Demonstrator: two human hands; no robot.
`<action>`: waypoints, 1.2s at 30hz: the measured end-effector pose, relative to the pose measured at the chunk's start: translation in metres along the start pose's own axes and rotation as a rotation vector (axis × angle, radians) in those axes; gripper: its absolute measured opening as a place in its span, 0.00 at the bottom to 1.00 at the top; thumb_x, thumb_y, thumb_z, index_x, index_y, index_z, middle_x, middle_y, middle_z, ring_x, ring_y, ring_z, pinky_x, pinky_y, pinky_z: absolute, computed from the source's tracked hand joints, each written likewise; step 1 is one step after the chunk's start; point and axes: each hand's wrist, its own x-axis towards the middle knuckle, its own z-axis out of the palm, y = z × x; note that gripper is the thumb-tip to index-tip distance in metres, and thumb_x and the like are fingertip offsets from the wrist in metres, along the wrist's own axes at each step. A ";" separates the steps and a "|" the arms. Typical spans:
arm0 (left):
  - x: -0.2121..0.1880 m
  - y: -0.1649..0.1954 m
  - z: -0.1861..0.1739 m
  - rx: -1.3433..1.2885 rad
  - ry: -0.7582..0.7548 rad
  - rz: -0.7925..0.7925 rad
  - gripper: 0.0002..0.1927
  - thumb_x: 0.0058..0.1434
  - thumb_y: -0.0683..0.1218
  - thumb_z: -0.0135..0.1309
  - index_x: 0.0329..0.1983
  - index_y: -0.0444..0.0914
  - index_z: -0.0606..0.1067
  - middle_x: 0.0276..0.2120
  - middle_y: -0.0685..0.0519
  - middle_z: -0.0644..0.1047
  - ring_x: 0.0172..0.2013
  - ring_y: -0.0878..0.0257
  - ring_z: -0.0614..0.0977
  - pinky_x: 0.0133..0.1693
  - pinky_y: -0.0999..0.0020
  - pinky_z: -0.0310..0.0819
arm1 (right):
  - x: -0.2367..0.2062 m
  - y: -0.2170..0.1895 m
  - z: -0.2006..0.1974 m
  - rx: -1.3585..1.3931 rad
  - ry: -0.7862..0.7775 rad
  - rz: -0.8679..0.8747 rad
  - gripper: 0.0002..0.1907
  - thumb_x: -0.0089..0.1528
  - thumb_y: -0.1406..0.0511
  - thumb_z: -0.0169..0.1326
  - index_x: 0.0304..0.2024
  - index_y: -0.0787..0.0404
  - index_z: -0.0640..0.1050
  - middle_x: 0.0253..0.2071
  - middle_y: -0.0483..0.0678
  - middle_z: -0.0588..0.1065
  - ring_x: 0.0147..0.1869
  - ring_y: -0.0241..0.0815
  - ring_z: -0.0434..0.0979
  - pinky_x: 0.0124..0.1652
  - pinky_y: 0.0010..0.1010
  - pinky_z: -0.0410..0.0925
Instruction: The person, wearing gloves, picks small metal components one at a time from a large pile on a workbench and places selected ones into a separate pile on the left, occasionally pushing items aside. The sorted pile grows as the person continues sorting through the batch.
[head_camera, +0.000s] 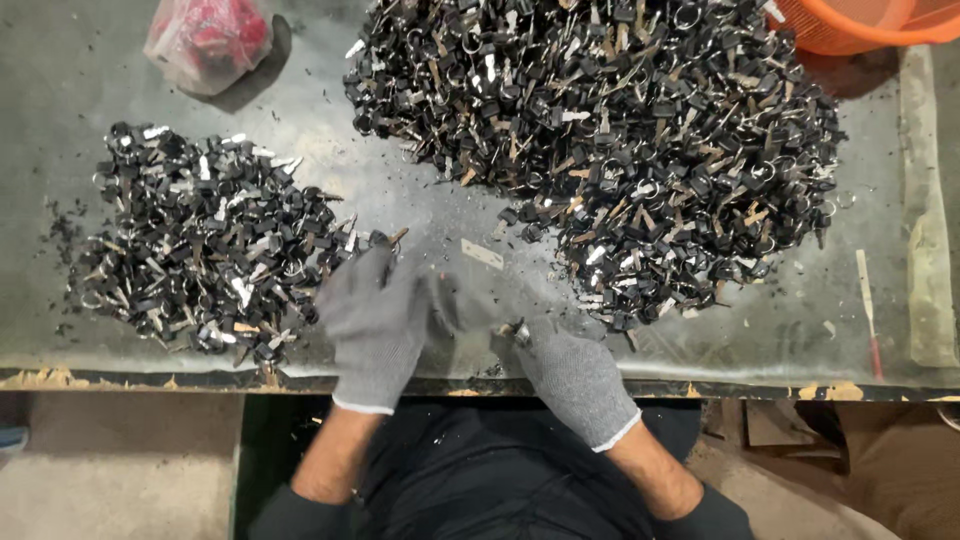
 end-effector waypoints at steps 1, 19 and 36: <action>0.008 -0.005 0.001 0.002 -0.038 0.126 0.18 0.61 0.50 0.60 0.53 0.42 0.80 0.50 0.44 0.79 0.51 0.47 0.77 0.51 0.45 0.68 | -0.002 -0.002 0.003 -0.016 -0.005 0.009 0.14 0.64 0.57 0.55 0.43 0.60 0.72 0.23 0.52 0.77 0.26 0.54 0.82 0.25 0.45 0.73; 0.072 0.047 0.075 -0.323 -0.110 0.106 0.16 0.63 0.48 0.55 0.52 0.37 0.77 0.46 0.41 0.77 0.47 0.44 0.78 0.48 0.48 0.71 | -0.002 -0.001 0.010 0.026 0.102 -0.045 0.15 0.63 0.58 0.56 0.45 0.60 0.72 0.27 0.54 0.79 0.28 0.55 0.82 0.28 0.47 0.73; -0.014 0.056 0.028 -0.451 -0.514 -0.185 0.19 0.53 0.49 0.64 0.47 0.39 0.77 0.31 0.47 0.81 0.35 0.46 0.82 0.36 0.49 0.74 | -0.013 0.013 0.007 0.173 -0.223 0.166 0.20 0.65 0.60 0.51 0.55 0.66 0.69 0.27 0.55 0.78 0.29 0.53 0.83 0.28 0.45 0.75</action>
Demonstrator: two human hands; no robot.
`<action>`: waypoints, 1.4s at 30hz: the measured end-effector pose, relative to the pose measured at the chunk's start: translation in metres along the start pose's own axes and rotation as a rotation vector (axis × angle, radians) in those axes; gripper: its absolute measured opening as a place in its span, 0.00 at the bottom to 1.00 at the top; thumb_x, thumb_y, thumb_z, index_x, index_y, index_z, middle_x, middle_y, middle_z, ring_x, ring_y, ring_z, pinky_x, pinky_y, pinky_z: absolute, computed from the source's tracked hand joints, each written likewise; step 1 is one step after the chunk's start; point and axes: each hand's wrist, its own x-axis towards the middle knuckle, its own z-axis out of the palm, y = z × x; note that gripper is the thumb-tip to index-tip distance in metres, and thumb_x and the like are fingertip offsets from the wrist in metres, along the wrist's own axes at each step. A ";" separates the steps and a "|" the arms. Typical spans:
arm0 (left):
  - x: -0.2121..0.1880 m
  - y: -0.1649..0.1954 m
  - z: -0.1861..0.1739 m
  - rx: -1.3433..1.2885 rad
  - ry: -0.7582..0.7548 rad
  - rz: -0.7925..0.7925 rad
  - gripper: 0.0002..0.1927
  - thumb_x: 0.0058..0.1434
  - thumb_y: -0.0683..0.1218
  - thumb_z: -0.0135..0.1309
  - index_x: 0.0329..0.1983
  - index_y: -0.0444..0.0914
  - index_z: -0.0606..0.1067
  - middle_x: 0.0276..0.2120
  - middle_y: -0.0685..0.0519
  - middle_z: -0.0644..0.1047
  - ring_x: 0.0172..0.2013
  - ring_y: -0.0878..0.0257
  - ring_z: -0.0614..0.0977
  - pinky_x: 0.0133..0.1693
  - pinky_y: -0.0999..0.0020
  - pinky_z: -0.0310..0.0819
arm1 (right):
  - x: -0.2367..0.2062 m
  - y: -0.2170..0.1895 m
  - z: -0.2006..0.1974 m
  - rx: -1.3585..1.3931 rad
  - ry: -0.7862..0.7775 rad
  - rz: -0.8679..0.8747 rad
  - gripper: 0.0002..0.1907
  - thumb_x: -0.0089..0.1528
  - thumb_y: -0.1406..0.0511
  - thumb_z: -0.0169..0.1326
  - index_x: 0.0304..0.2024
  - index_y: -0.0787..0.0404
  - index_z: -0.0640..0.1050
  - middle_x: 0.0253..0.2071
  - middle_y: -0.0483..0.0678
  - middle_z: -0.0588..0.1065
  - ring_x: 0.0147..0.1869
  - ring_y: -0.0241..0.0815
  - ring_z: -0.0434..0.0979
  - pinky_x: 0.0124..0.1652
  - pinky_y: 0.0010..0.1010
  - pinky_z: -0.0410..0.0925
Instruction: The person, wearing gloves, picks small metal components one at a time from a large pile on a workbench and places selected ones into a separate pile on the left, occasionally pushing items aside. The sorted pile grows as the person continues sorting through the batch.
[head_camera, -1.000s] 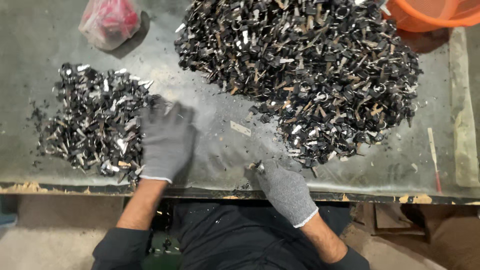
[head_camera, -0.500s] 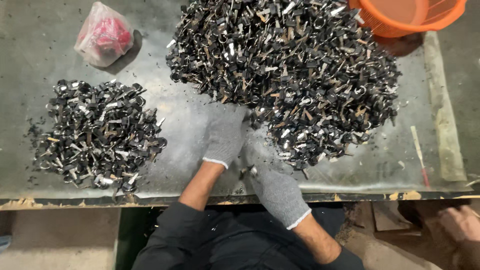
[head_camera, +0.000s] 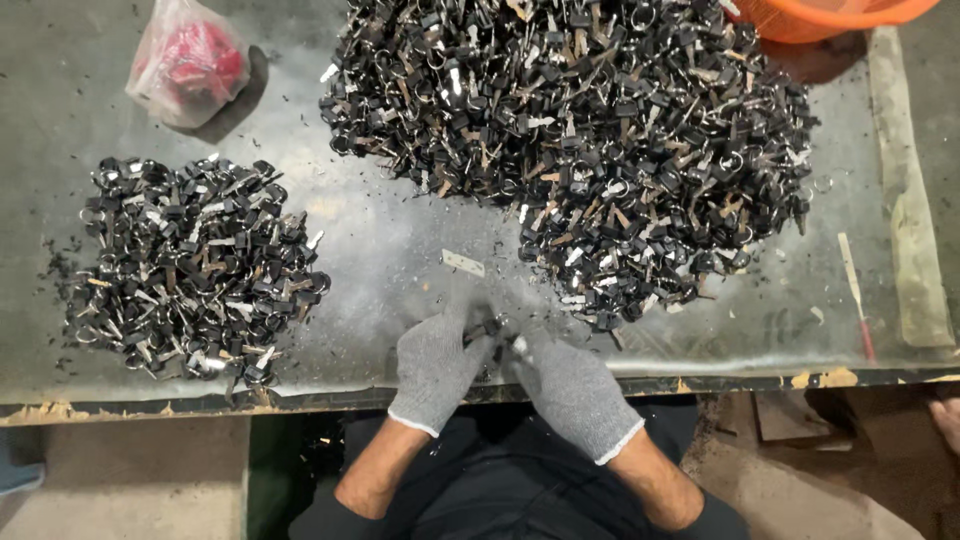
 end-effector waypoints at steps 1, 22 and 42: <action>-0.001 -0.002 0.001 -0.007 0.062 0.117 0.17 0.53 0.48 0.62 0.45 0.40 0.78 0.33 0.48 0.81 0.35 0.47 0.83 0.37 0.51 0.75 | 0.003 -0.003 -0.003 0.008 -0.003 -0.011 0.19 0.65 0.60 0.52 0.53 0.65 0.70 0.27 0.55 0.78 0.29 0.54 0.83 0.29 0.45 0.75; -0.004 -0.010 0.006 -0.033 0.119 0.188 0.10 0.55 0.48 0.62 0.39 0.43 0.81 0.34 0.50 0.81 0.34 0.50 0.83 0.36 0.53 0.76 | 0.000 -0.015 -0.004 -0.252 0.052 0.069 0.16 0.69 0.58 0.50 0.52 0.61 0.70 0.26 0.54 0.78 0.26 0.53 0.82 0.24 0.44 0.74; 0.005 -0.008 0.001 -0.021 -0.119 0.003 0.26 0.57 0.49 0.61 0.60 0.43 0.74 0.33 0.50 0.82 0.35 0.49 0.84 0.37 0.53 0.76 | 0.005 -0.025 -0.012 -0.161 -0.032 0.029 0.17 0.68 0.56 0.48 0.51 0.61 0.70 0.26 0.53 0.79 0.28 0.55 0.82 0.27 0.45 0.74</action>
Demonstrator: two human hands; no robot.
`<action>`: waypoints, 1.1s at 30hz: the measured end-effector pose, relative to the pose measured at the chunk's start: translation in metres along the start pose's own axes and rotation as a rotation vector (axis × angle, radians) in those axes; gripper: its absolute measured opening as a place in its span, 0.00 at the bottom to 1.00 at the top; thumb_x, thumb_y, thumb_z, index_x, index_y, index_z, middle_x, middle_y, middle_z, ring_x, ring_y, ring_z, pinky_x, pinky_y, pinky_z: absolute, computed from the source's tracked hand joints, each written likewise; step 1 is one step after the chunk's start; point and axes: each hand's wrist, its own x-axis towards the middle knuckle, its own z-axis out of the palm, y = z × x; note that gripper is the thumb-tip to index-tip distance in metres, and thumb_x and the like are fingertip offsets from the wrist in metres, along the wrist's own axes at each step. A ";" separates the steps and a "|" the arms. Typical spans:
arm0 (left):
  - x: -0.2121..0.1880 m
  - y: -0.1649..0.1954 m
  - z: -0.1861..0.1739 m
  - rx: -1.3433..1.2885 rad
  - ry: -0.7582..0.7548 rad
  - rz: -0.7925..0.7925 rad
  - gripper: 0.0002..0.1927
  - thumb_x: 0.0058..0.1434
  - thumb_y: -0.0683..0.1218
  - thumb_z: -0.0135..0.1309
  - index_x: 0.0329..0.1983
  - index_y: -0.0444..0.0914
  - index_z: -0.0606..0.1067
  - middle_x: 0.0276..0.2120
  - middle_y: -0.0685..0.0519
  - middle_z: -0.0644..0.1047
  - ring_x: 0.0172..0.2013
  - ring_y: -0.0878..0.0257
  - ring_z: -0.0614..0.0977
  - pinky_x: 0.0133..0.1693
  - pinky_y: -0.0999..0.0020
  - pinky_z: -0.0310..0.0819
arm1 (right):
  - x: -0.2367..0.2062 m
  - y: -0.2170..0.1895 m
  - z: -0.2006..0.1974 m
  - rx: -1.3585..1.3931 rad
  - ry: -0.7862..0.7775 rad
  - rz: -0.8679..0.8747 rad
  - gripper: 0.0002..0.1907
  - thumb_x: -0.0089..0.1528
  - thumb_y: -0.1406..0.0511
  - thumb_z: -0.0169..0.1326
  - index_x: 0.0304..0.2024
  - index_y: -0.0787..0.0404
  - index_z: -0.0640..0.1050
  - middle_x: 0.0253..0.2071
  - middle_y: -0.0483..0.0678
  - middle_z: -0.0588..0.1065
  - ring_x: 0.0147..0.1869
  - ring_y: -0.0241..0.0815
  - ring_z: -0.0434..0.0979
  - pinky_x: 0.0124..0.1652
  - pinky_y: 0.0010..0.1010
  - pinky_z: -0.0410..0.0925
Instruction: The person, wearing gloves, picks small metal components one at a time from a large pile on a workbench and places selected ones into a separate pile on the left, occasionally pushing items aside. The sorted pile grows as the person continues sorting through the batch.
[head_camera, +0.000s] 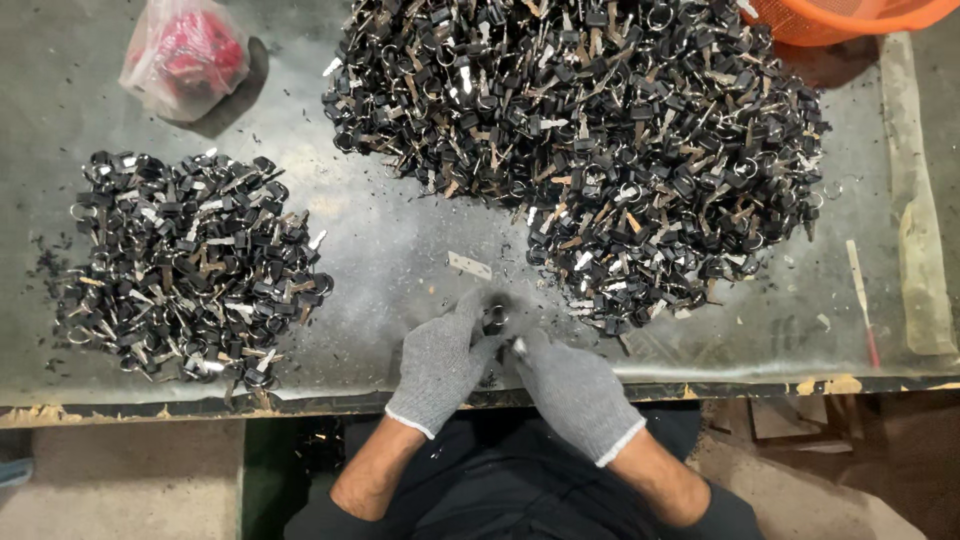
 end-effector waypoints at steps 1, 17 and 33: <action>0.000 -0.001 0.001 -0.004 0.016 0.006 0.23 0.57 0.49 0.62 0.57 0.42 0.75 0.33 0.49 0.81 0.35 0.49 0.83 0.37 0.53 0.76 | -0.001 0.002 -0.002 0.011 0.034 -0.044 0.17 0.67 0.56 0.49 0.50 0.61 0.70 0.26 0.54 0.79 0.28 0.55 0.83 0.27 0.46 0.74; -0.009 -0.009 0.013 0.068 0.236 0.278 0.11 0.57 0.42 0.58 0.44 0.39 0.77 0.35 0.46 0.81 0.34 0.47 0.83 0.37 0.52 0.76 | 0.006 -0.008 0.004 -0.019 0.180 -0.077 0.14 0.68 0.62 0.48 0.52 0.62 0.70 0.28 0.56 0.79 0.28 0.57 0.82 0.25 0.47 0.73; -0.005 -0.005 0.004 -0.014 0.188 0.221 0.10 0.55 0.45 0.58 0.41 0.42 0.80 0.37 0.49 0.82 0.36 0.49 0.84 0.38 0.53 0.76 | 0.008 0.000 0.010 0.166 0.129 -0.022 0.21 0.62 0.57 0.54 0.53 0.62 0.69 0.26 0.57 0.79 0.32 0.59 0.82 0.31 0.50 0.73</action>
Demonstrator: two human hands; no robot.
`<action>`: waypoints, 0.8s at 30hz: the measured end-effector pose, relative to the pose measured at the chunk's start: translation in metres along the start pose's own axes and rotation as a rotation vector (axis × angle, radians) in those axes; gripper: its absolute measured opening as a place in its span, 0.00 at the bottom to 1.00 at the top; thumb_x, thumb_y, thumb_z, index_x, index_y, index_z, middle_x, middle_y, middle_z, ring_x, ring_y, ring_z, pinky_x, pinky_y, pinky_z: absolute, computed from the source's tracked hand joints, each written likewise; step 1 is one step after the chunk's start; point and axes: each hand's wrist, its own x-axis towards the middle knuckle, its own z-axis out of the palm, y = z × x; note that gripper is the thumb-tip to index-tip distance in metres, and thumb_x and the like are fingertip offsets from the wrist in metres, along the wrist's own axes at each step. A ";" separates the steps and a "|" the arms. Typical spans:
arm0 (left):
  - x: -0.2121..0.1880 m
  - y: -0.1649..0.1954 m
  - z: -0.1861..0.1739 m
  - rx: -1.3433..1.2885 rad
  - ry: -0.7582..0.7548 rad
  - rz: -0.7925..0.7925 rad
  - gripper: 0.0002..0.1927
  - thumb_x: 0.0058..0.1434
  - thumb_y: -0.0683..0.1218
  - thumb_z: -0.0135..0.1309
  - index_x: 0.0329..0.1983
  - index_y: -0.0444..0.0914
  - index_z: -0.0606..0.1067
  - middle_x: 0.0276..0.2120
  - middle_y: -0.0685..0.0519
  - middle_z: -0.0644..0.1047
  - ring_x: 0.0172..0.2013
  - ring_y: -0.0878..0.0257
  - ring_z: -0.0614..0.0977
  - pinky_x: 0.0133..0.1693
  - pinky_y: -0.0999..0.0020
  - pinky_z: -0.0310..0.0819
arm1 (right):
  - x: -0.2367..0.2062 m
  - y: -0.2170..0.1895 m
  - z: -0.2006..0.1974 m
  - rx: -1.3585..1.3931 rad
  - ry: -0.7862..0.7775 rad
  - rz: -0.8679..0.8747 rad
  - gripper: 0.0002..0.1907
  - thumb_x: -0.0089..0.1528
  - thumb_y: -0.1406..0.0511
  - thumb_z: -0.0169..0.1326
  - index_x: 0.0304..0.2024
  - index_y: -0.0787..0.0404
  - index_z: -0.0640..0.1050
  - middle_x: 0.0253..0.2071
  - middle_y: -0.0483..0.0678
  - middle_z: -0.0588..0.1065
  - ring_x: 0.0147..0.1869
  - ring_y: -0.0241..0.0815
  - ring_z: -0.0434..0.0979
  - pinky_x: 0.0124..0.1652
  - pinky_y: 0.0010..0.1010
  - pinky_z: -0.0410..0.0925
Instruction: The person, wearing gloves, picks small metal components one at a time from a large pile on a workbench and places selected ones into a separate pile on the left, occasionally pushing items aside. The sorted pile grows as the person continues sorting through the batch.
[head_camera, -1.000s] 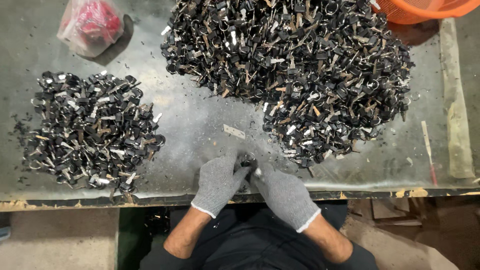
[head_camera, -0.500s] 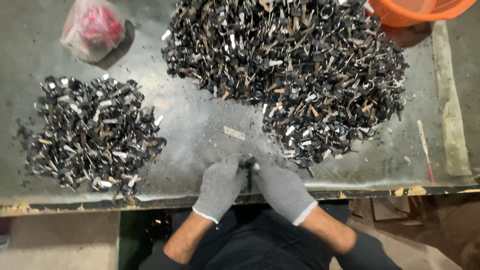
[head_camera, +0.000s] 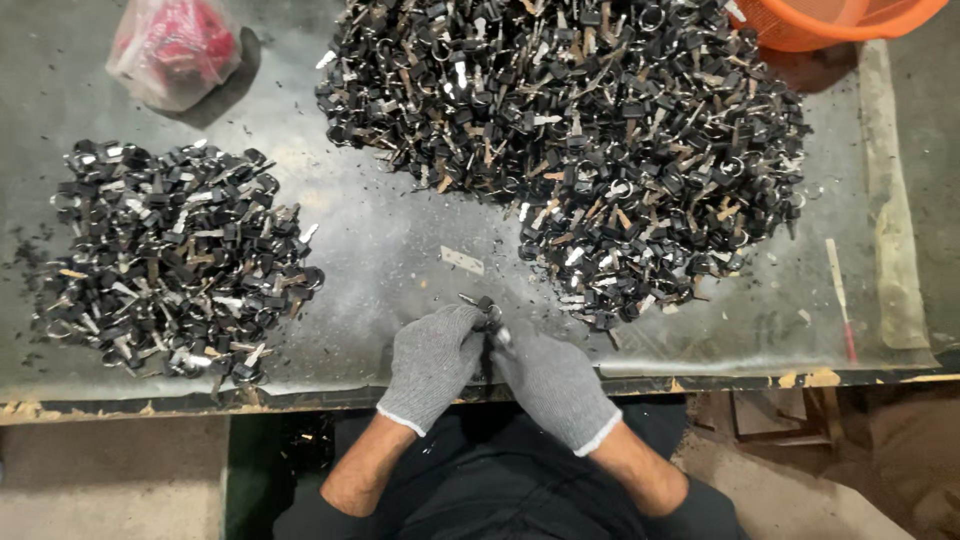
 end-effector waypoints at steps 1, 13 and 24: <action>0.001 0.001 0.001 0.010 -0.006 0.001 0.11 0.55 0.45 0.58 0.41 0.42 0.80 0.37 0.49 0.82 0.36 0.49 0.83 0.37 0.53 0.76 | 0.000 -0.001 0.000 -0.018 0.025 -0.026 0.19 0.63 0.58 0.54 0.51 0.62 0.70 0.27 0.57 0.79 0.32 0.60 0.82 0.31 0.51 0.73; 0.000 0.001 0.001 0.040 0.011 0.067 0.12 0.54 0.43 0.56 0.42 0.41 0.79 0.35 0.48 0.80 0.35 0.47 0.83 0.36 0.51 0.76 | 0.002 -0.011 0.004 -0.198 0.030 0.034 0.14 0.68 0.59 0.49 0.48 0.63 0.71 0.25 0.56 0.79 0.30 0.57 0.82 0.29 0.47 0.74; 0.001 0.002 -0.002 0.020 0.034 0.091 0.16 0.54 0.42 0.56 0.47 0.39 0.78 0.35 0.46 0.80 0.33 0.46 0.82 0.33 0.51 0.75 | -0.005 -0.011 0.001 -0.222 0.052 -0.009 0.14 0.66 0.59 0.51 0.46 0.63 0.72 0.26 0.56 0.79 0.28 0.56 0.82 0.28 0.47 0.73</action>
